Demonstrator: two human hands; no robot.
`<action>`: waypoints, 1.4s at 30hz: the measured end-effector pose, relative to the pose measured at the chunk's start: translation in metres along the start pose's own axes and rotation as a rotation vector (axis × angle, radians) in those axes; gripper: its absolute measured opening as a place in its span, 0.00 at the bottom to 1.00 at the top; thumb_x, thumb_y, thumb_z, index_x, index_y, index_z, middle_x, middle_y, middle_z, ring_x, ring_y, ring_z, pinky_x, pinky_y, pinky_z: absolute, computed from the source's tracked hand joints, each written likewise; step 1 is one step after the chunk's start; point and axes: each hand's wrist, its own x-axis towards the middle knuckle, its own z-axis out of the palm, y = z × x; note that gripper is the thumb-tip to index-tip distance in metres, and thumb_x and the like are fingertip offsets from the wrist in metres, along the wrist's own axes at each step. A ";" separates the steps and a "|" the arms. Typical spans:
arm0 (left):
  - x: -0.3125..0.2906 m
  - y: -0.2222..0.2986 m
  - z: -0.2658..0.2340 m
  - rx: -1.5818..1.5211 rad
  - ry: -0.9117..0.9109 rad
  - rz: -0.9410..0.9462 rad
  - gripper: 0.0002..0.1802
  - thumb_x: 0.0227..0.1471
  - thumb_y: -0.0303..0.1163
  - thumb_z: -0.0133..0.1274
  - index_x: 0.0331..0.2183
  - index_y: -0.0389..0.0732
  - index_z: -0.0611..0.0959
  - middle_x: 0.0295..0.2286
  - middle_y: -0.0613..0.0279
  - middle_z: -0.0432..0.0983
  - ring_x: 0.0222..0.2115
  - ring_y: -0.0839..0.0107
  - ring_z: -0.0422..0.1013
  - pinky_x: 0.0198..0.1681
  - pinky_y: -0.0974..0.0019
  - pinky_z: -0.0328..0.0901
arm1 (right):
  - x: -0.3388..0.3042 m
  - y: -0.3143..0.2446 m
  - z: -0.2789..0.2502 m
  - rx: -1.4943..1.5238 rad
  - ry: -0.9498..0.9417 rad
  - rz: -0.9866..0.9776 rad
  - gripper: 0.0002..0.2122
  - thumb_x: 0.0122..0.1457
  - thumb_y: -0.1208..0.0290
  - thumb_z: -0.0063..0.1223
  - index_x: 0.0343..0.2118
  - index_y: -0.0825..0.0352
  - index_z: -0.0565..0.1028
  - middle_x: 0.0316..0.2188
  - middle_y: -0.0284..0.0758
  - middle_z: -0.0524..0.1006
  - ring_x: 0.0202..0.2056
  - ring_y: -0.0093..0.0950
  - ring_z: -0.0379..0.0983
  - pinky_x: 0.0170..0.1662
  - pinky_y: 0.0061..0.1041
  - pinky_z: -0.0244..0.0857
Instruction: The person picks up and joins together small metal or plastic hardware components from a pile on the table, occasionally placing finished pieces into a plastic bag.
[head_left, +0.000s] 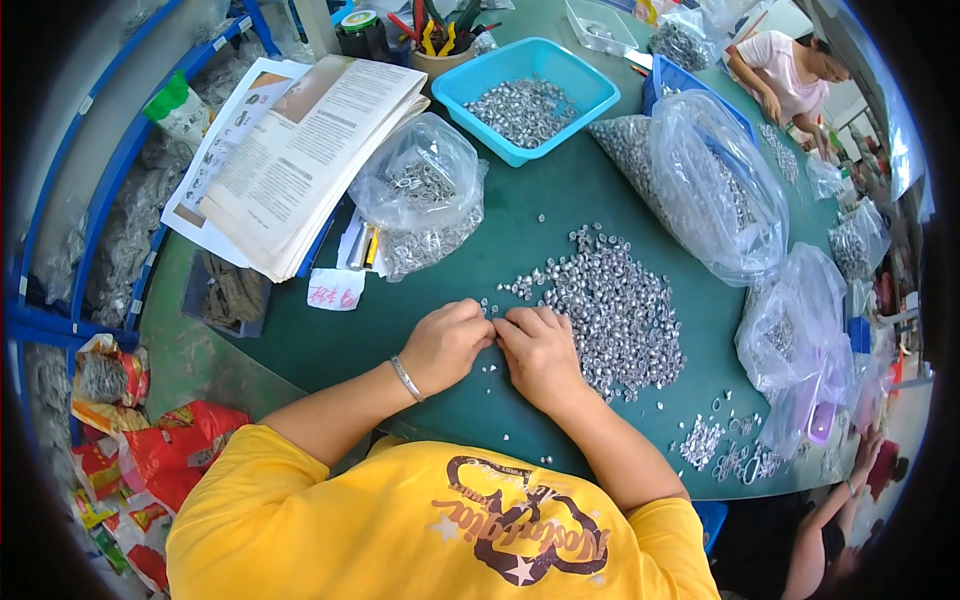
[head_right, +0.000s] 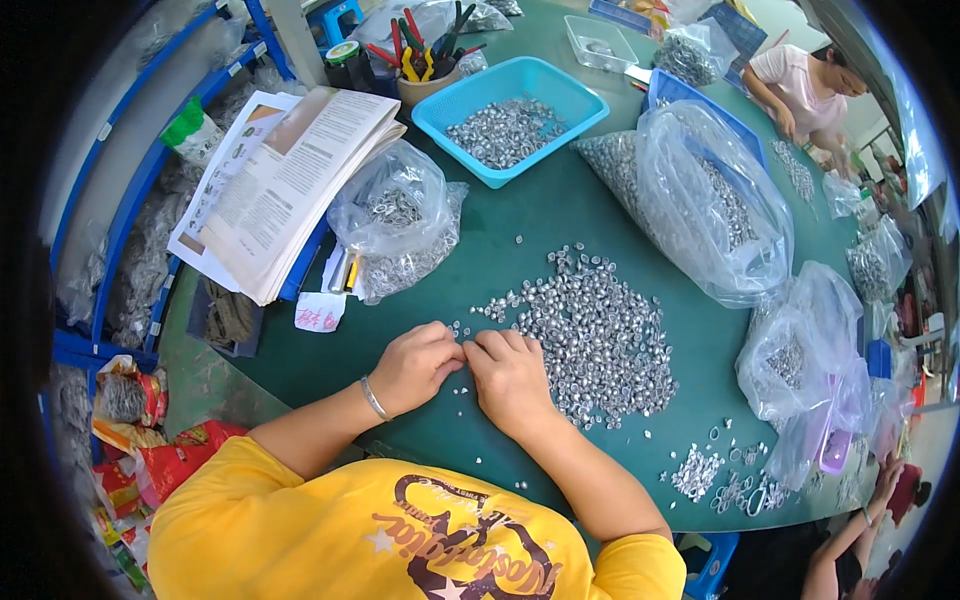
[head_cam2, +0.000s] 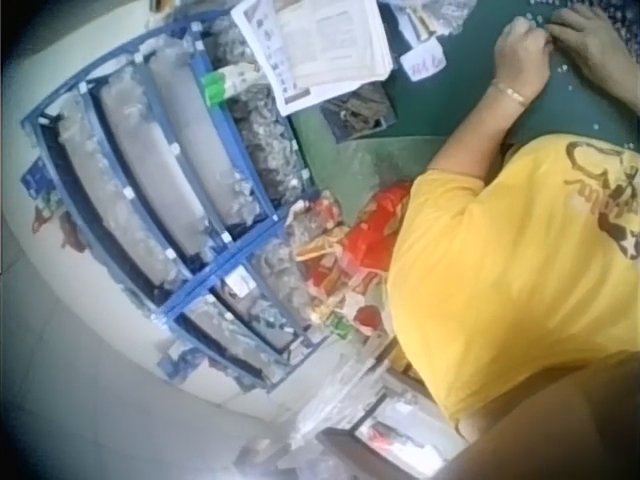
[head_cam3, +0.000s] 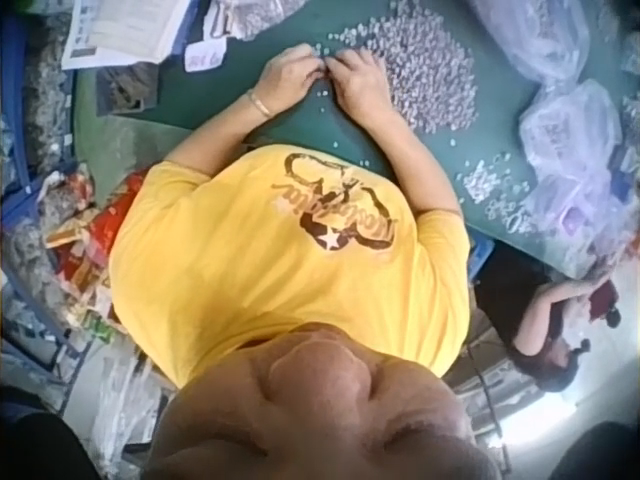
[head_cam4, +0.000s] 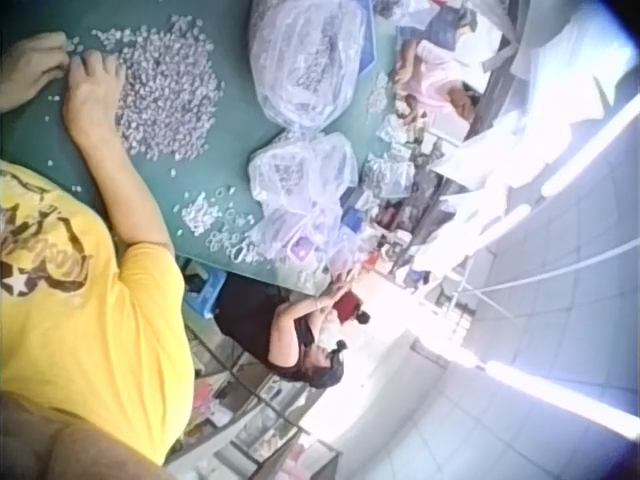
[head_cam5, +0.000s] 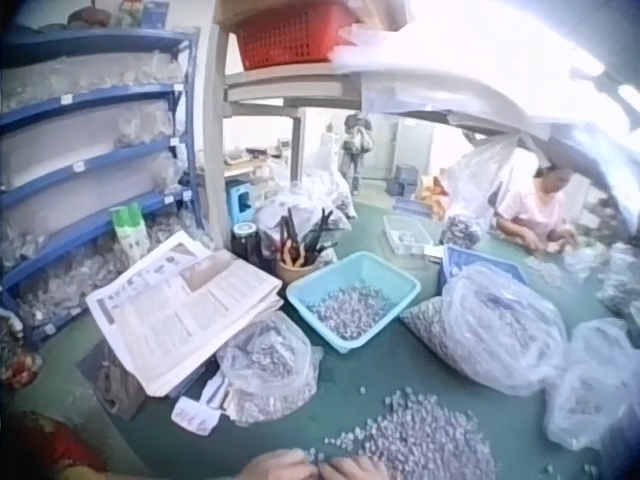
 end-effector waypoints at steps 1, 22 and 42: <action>-0.001 -0.002 0.001 0.034 -0.008 0.015 0.06 0.37 0.22 0.57 0.24 0.38 0.77 0.26 0.59 0.69 0.30 0.62 0.68 0.32 0.66 0.65 | 0.000 0.000 0.000 0.004 -0.003 0.008 0.08 0.42 0.79 0.50 0.28 0.65 0.74 0.30 0.32 0.70 0.32 0.31 0.66 0.34 0.29 0.57; 0.001 0.013 -0.001 -0.709 -0.229 -0.464 0.03 0.46 0.20 0.51 0.29 0.35 0.75 0.27 0.63 0.74 0.24 0.82 0.67 0.28 0.79 0.63 | -0.160 0.032 -0.115 -0.190 0.228 0.836 0.03 0.44 0.82 0.51 0.23 0.69 0.72 0.23 0.40 0.71 0.26 0.39 0.68 0.30 0.32 0.64; 0.060 0.058 0.072 0.309 -0.443 0.339 0.43 0.43 0.57 0.48 0.53 0.37 0.60 0.56 0.43 0.42 0.58 0.49 0.40 0.54 0.39 0.40 | -0.089 0.046 -0.054 -0.395 -0.012 0.520 0.34 0.45 0.52 0.53 0.50 0.75 0.61 0.52 0.59 0.55 0.54 0.57 0.47 0.54 0.51 0.44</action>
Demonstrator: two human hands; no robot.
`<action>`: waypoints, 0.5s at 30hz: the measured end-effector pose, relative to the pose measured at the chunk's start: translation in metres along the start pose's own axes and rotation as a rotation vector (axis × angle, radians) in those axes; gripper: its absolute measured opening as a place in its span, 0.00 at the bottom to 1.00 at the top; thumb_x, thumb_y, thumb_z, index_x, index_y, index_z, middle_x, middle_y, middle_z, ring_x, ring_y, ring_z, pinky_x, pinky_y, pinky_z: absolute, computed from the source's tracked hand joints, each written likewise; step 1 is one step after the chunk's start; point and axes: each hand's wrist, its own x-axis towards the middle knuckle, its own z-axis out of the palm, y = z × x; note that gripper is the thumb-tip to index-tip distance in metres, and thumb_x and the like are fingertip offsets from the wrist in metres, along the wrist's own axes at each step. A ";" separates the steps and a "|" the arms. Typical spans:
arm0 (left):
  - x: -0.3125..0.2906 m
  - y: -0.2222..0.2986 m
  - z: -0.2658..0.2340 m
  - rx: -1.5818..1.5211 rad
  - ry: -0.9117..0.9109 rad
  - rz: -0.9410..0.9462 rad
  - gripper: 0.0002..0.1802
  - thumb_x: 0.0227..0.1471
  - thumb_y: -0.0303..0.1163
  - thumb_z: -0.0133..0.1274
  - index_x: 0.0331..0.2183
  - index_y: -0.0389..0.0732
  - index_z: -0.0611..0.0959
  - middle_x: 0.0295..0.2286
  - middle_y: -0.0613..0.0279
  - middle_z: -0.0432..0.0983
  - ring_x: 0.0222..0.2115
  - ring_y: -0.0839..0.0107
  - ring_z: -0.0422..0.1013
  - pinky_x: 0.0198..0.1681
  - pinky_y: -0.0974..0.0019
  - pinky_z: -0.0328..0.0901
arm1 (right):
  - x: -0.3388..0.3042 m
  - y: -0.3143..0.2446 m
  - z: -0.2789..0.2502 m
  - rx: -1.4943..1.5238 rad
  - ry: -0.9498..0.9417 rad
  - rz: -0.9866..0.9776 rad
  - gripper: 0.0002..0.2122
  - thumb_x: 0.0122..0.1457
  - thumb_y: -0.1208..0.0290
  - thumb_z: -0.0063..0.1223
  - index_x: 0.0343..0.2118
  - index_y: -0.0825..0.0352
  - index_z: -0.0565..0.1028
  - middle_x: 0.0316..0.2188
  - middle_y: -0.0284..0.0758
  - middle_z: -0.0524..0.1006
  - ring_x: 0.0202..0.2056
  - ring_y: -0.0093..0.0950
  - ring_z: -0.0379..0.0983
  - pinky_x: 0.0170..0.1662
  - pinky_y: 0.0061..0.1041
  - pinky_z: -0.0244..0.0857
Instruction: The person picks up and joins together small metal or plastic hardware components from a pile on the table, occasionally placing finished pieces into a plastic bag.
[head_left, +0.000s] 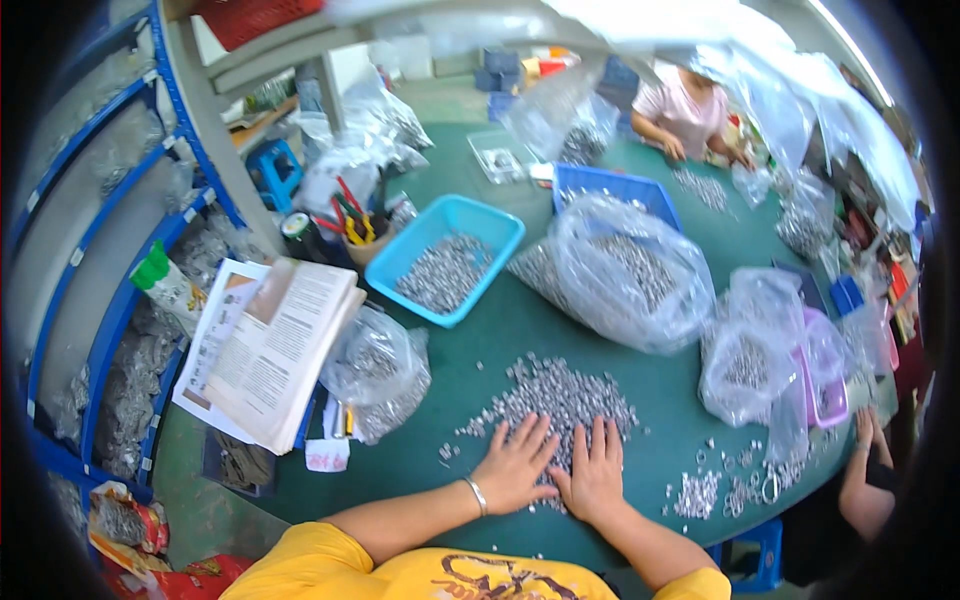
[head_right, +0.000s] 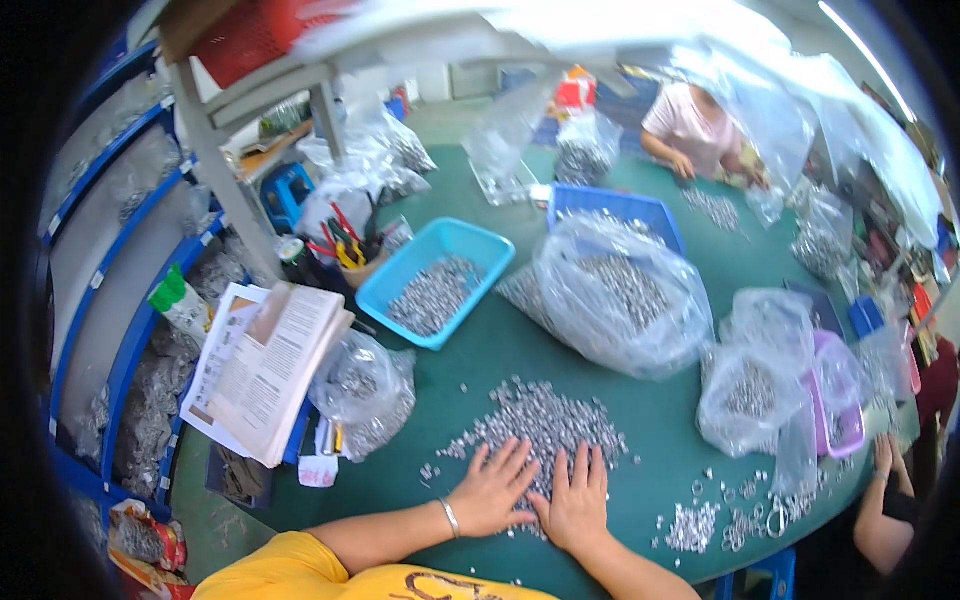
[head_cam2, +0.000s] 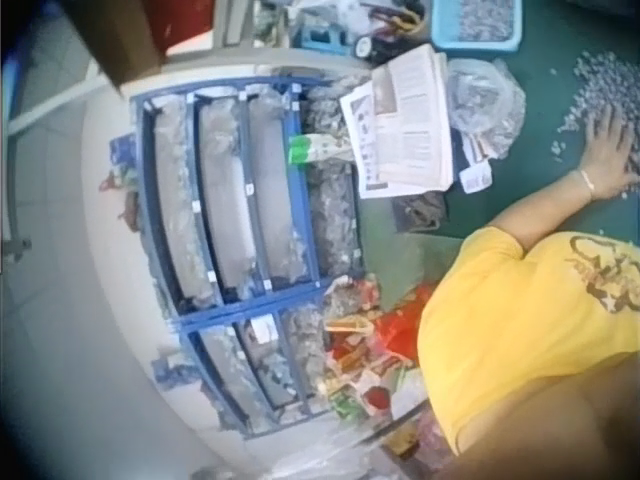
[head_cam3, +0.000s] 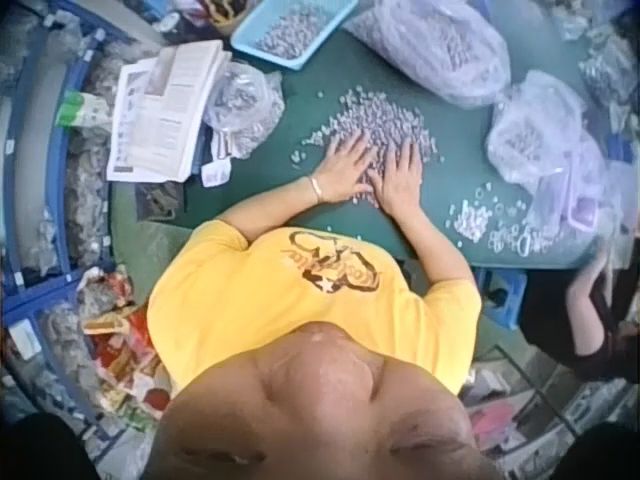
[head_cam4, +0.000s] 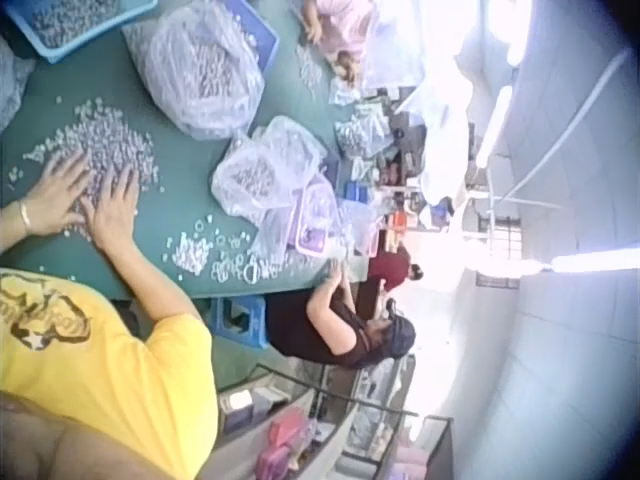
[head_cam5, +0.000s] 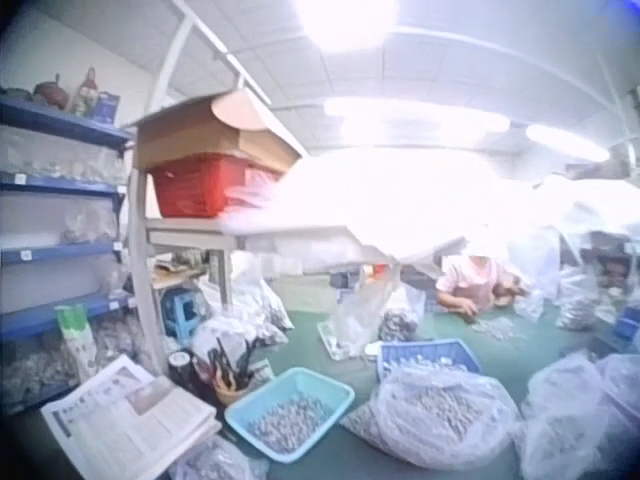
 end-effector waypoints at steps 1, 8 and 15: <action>-0.002 0.000 0.000 0.005 -0.002 -0.011 0.43 0.43 0.57 0.48 0.53 0.37 0.60 0.56 0.43 0.42 0.58 0.49 0.40 0.54 0.40 0.40 | 0.000 -0.003 0.002 0.024 0.005 -0.016 0.33 0.46 0.53 0.53 0.49 0.75 0.62 0.52 0.59 0.55 0.54 0.57 0.47 0.54 0.51 0.45; -0.005 -0.002 0.003 -0.029 0.007 -0.030 0.41 0.45 0.55 0.48 0.54 0.38 0.59 0.57 0.46 0.43 0.59 0.51 0.38 0.54 0.41 0.40 | -0.001 -0.008 -0.001 0.010 0.022 -0.073 0.30 0.47 0.59 0.50 0.48 0.77 0.62 0.51 0.58 0.56 0.54 0.57 0.48 0.54 0.50 0.44; -0.007 0.001 0.000 -0.125 0.009 -0.044 0.42 0.44 0.54 0.49 0.53 0.36 0.61 0.57 0.46 0.42 0.59 0.53 0.36 0.55 0.43 0.36 | 0.001 -0.018 -0.018 -0.018 -0.031 -0.021 0.26 0.53 0.60 0.45 0.51 0.74 0.60 0.52 0.56 0.56 0.55 0.53 0.48 0.57 0.43 0.44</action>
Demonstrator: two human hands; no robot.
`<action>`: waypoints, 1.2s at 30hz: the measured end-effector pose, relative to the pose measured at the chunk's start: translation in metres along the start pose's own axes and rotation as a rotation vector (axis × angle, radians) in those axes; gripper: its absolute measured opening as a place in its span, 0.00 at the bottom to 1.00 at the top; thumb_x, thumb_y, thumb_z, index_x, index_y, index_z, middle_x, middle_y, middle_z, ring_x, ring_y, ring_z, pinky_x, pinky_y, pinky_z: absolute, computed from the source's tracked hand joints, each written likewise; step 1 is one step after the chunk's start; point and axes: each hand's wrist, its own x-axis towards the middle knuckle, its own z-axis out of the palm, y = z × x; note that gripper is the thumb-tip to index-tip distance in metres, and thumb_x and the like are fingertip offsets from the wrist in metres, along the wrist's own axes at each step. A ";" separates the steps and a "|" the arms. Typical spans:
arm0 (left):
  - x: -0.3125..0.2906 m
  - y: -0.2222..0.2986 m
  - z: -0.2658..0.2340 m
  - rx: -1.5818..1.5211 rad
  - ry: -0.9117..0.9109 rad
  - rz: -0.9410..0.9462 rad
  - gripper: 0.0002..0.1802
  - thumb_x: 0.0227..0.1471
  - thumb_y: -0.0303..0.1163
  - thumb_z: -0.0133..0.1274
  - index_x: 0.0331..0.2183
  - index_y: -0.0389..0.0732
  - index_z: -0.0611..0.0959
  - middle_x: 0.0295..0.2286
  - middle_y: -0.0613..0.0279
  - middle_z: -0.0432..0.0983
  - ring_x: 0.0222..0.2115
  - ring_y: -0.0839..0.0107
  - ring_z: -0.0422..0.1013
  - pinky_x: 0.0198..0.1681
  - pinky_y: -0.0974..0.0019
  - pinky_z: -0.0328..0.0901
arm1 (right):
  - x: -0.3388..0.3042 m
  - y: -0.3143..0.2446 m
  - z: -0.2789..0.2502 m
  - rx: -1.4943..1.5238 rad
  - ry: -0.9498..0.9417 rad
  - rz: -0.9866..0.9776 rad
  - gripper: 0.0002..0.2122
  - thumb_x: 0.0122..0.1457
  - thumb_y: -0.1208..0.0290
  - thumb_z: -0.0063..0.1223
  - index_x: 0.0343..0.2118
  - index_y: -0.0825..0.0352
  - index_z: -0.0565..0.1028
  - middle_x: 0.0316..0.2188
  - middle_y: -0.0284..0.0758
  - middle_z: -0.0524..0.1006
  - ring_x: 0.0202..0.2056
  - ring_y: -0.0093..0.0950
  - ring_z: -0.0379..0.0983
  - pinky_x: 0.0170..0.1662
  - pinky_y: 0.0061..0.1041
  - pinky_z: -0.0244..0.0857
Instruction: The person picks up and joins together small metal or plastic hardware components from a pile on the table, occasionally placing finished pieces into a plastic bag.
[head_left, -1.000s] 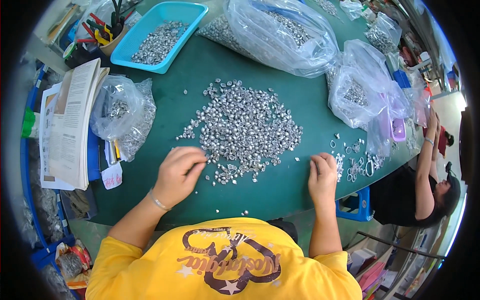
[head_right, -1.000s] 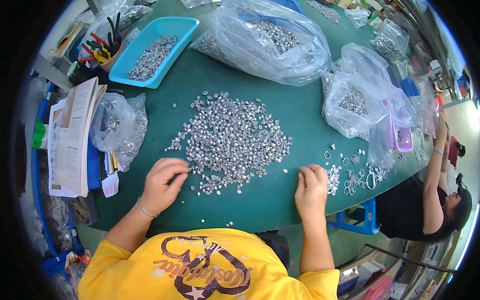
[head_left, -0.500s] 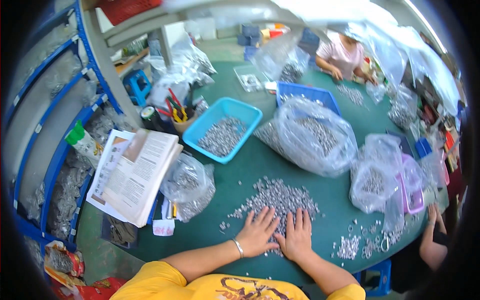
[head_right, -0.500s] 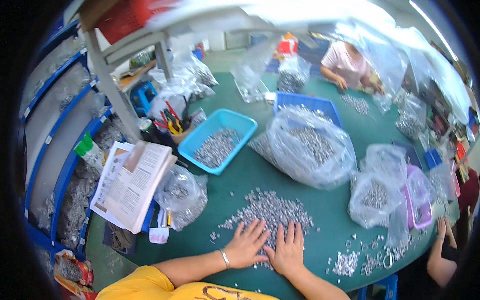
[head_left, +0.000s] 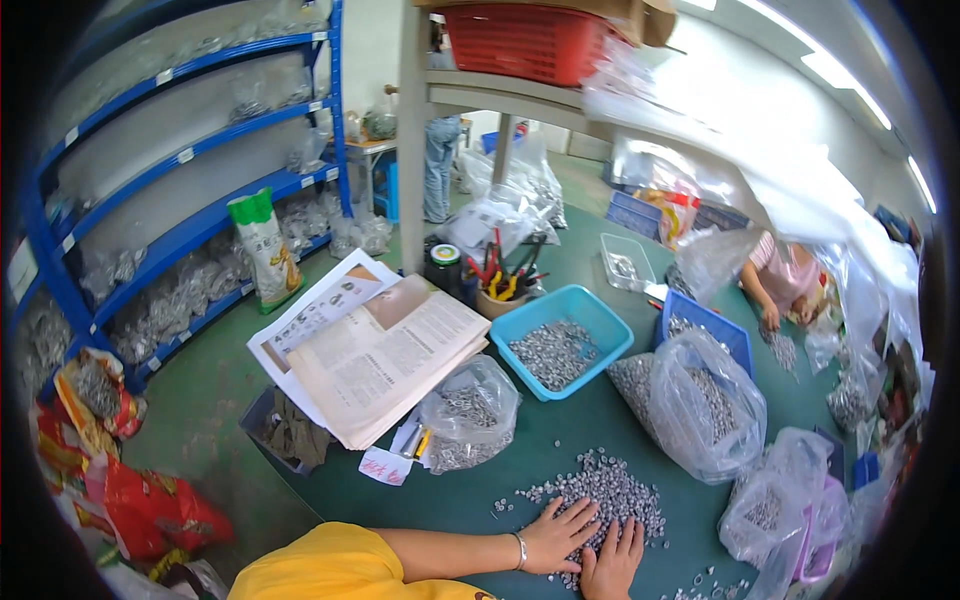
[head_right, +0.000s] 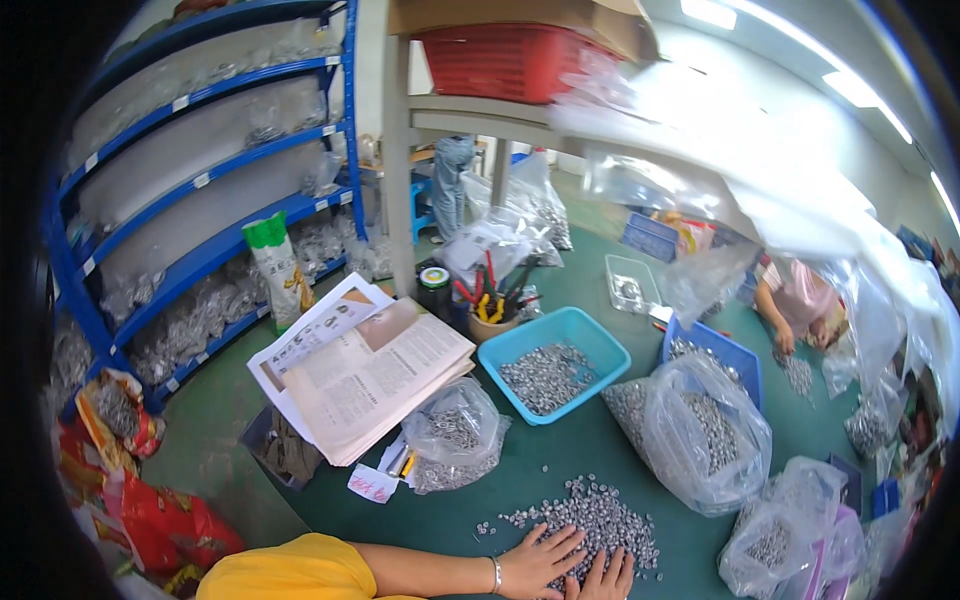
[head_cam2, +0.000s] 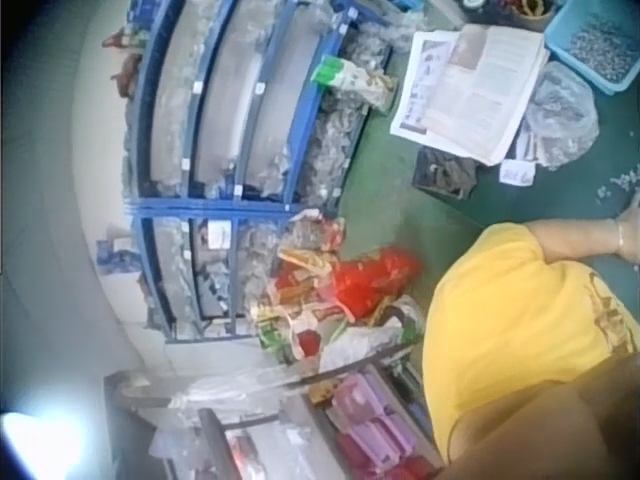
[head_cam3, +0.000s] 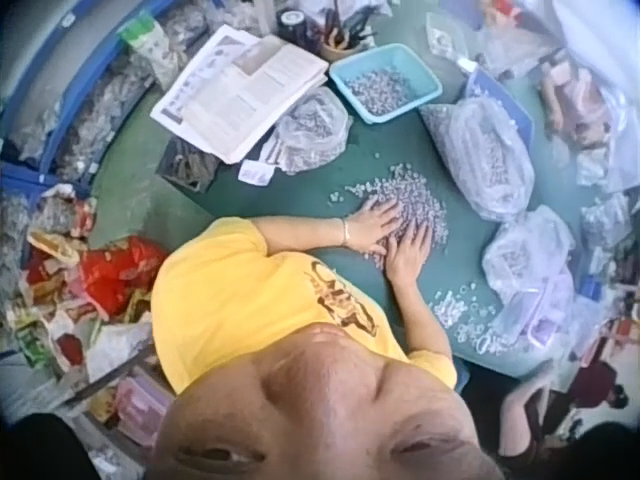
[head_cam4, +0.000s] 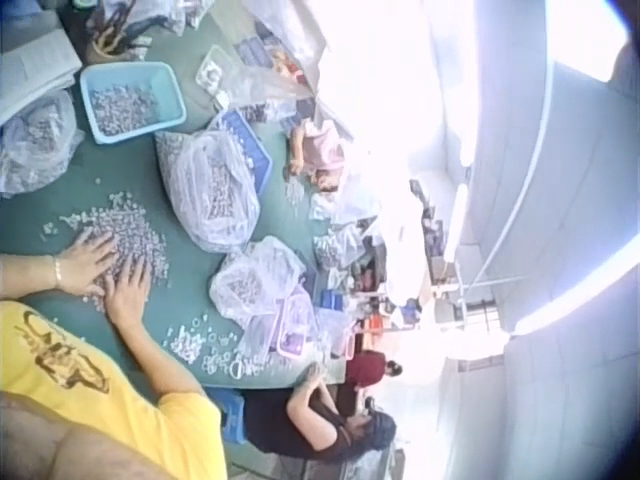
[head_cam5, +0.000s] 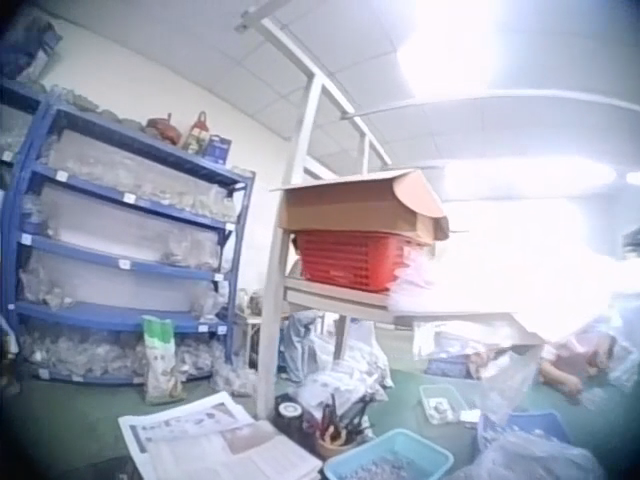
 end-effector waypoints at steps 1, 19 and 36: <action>-0.001 0.000 -0.001 -0.002 0.022 -0.016 0.42 0.44 0.54 0.49 0.53 0.36 0.61 0.57 0.46 0.42 0.59 0.53 0.36 0.55 0.43 0.36 | 0.001 -0.001 -0.001 -0.008 0.006 -0.011 0.26 0.54 0.60 0.45 0.51 0.74 0.60 0.52 0.57 0.57 0.54 0.53 0.49 0.56 0.43 0.44; 0.014 -0.016 0.043 -0.173 0.108 0.019 0.26 0.42 0.36 0.53 0.43 0.34 0.68 0.56 0.44 0.45 0.59 0.53 0.37 0.55 0.40 0.38 | 0.000 -0.002 0.012 -0.019 0.076 -0.094 0.21 0.56 0.63 0.41 0.47 0.74 0.65 0.48 0.53 0.64 0.51 0.50 0.56 0.54 0.43 0.48; 0.006 -0.011 0.016 -0.167 0.122 0.048 0.12 0.44 0.25 0.43 0.34 0.33 0.73 0.51 0.43 0.54 0.57 0.53 0.45 0.54 0.39 0.43 | 0.000 -0.003 0.015 -0.097 0.140 -0.135 0.20 0.57 0.63 0.39 0.45 0.74 0.67 0.45 0.52 0.66 0.48 0.50 0.59 0.54 0.42 0.50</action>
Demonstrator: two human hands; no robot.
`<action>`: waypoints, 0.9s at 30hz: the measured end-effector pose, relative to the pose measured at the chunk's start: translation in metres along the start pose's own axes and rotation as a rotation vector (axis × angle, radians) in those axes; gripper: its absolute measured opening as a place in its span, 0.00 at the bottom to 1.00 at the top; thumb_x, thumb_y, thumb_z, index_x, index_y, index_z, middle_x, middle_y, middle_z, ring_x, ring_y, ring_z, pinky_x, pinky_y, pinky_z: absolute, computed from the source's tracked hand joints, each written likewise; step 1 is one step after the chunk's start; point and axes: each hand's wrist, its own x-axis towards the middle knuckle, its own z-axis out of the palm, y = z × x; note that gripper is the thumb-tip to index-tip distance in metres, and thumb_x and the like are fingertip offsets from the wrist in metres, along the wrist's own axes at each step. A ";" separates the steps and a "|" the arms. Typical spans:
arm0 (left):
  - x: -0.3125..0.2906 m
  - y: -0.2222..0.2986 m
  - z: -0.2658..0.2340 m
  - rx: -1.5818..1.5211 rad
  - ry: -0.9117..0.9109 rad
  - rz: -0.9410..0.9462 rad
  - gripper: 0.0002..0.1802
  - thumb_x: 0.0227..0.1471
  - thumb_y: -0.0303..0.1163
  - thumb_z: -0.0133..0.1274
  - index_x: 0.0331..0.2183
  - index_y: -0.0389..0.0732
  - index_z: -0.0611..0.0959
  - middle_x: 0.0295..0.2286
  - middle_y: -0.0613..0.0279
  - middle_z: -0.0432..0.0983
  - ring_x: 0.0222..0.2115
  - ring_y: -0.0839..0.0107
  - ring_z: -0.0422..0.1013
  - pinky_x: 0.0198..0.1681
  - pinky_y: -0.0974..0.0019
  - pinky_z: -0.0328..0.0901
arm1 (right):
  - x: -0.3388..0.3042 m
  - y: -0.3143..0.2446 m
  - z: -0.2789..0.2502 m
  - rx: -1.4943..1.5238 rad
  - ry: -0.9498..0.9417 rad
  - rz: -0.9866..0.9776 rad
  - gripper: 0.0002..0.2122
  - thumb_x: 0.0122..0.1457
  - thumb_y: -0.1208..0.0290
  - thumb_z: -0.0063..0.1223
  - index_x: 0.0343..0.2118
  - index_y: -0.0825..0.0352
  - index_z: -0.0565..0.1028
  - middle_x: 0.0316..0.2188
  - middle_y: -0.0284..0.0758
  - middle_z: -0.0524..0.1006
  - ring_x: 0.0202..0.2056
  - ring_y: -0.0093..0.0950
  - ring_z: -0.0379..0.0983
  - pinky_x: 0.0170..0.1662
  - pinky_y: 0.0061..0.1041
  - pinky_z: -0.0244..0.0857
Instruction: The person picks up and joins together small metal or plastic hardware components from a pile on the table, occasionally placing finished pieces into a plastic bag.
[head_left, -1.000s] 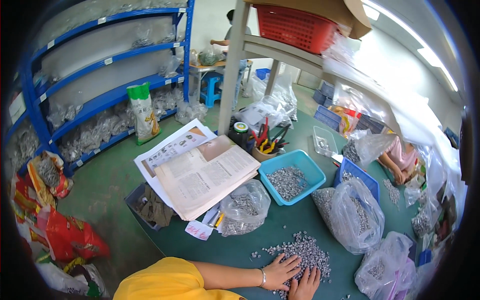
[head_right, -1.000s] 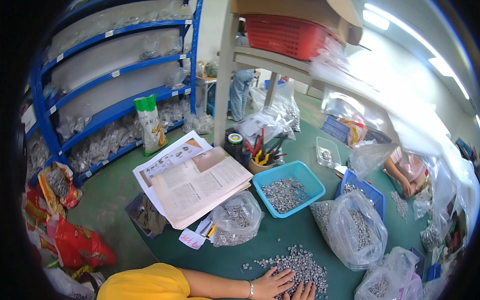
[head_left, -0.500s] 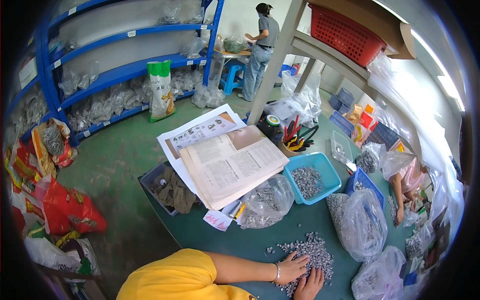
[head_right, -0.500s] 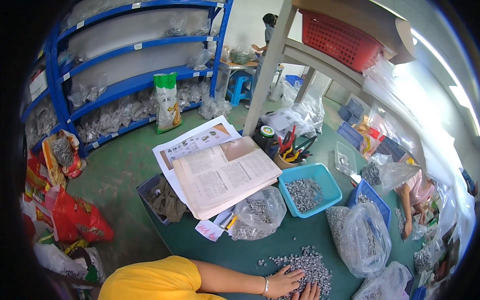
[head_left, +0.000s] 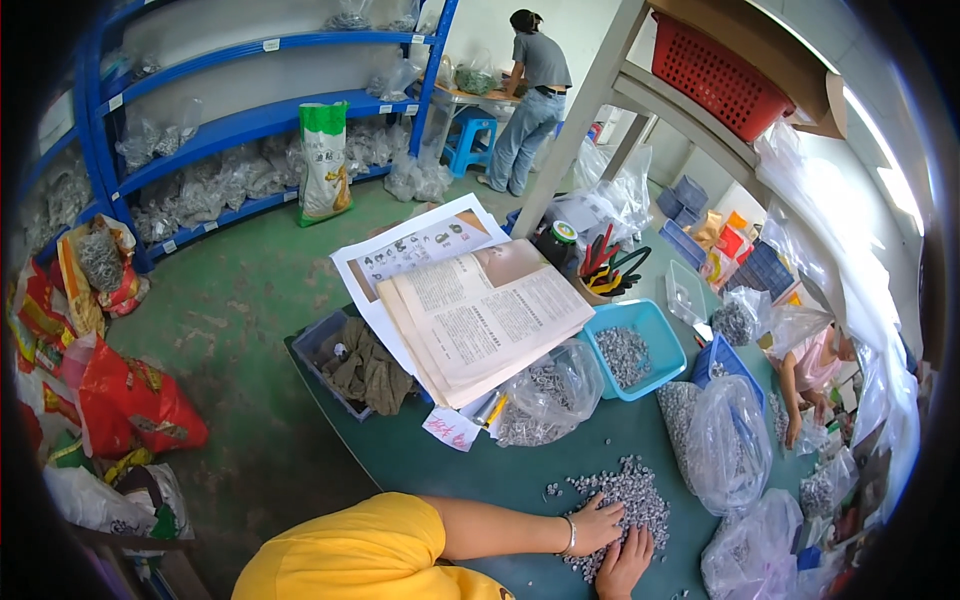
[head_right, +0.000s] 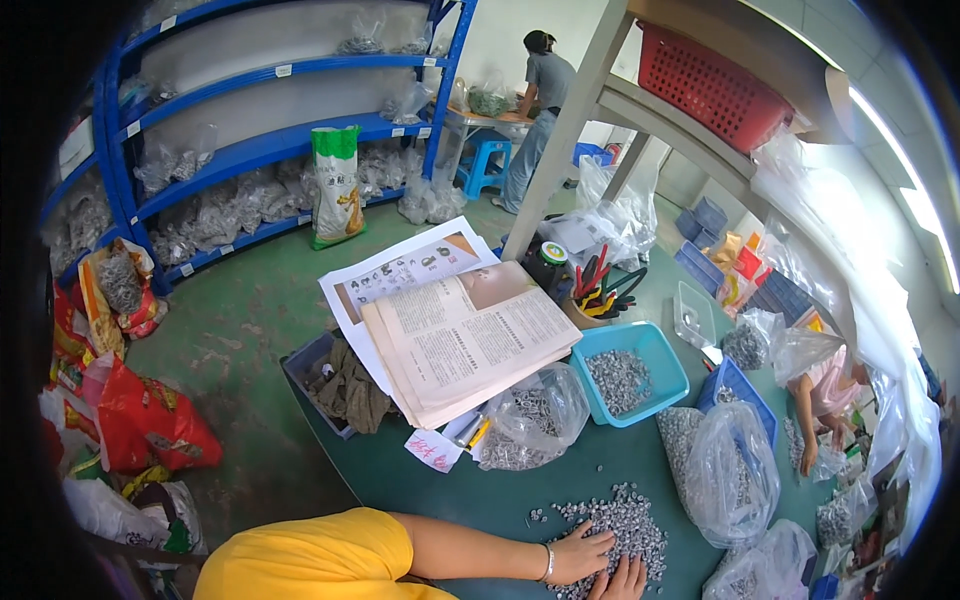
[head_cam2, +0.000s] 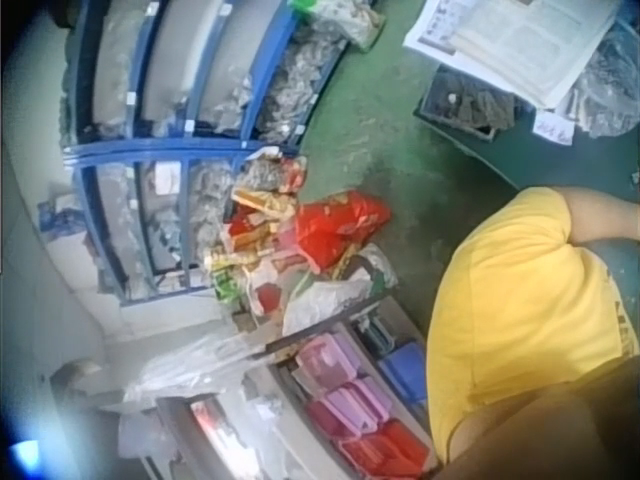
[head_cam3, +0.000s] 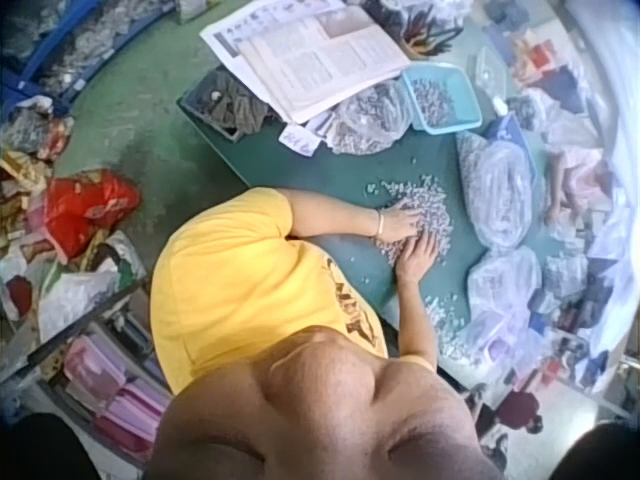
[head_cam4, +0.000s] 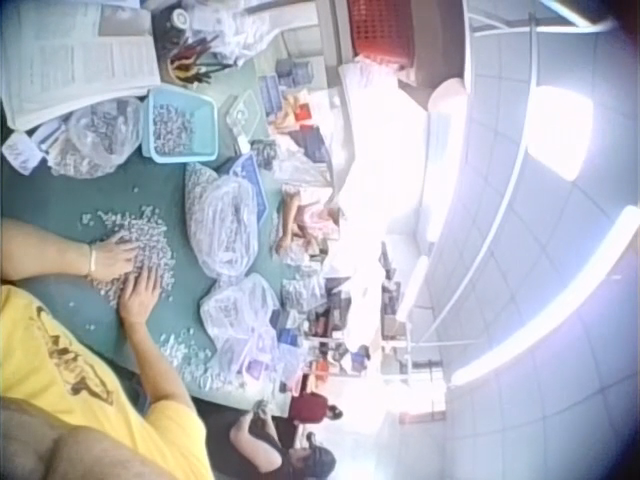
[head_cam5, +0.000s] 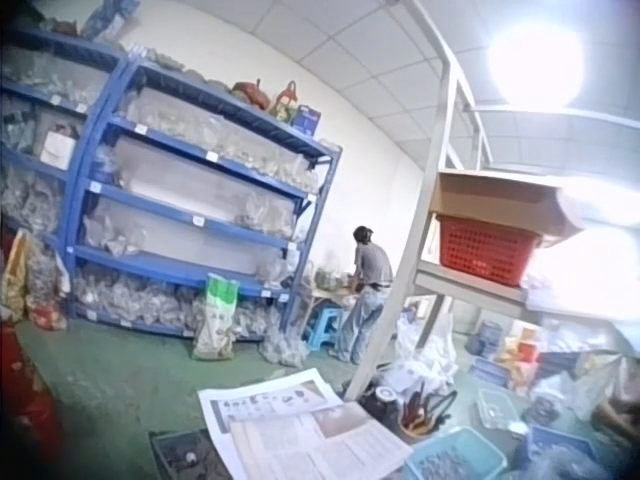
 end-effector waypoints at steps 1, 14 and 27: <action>0.001 -0.001 0.004 -0.001 0.004 0.000 0.12 0.44 0.25 0.43 0.34 0.33 0.73 0.51 0.43 0.54 0.57 0.53 0.45 0.54 0.39 0.43 | 0.000 -0.001 0.000 -0.003 0.000 -0.003 0.20 0.57 0.63 0.39 0.45 0.74 0.67 0.45 0.52 0.66 0.48 0.50 0.59 0.54 0.42 0.50; 0.010 -0.010 0.031 0.017 0.082 -0.011 0.13 0.47 0.32 0.42 0.34 0.37 0.76 0.51 0.42 0.56 0.56 0.53 0.47 0.54 0.40 0.42 | -0.001 0.010 0.014 -0.014 -0.010 -0.105 0.18 0.57 0.65 0.38 0.44 0.74 0.67 0.45 0.52 0.67 0.48 0.51 0.59 0.53 0.45 0.50; 0.010 -0.009 0.018 -0.162 0.253 -0.032 0.16 0.43 0.27 0.46 0.38 0.35 0.72 0.44 0.49 0.65 0.52 0.56 0.55 0.54 0.51 0.47 | 0.012 0.009 0.000 0.059 -0.298 0.155 0.25 0.59 0.59 0.34 0.53 0.73 0.59 0.56 0.52 0.54 0.57 0.49 0.48 0.58 0.42 0.41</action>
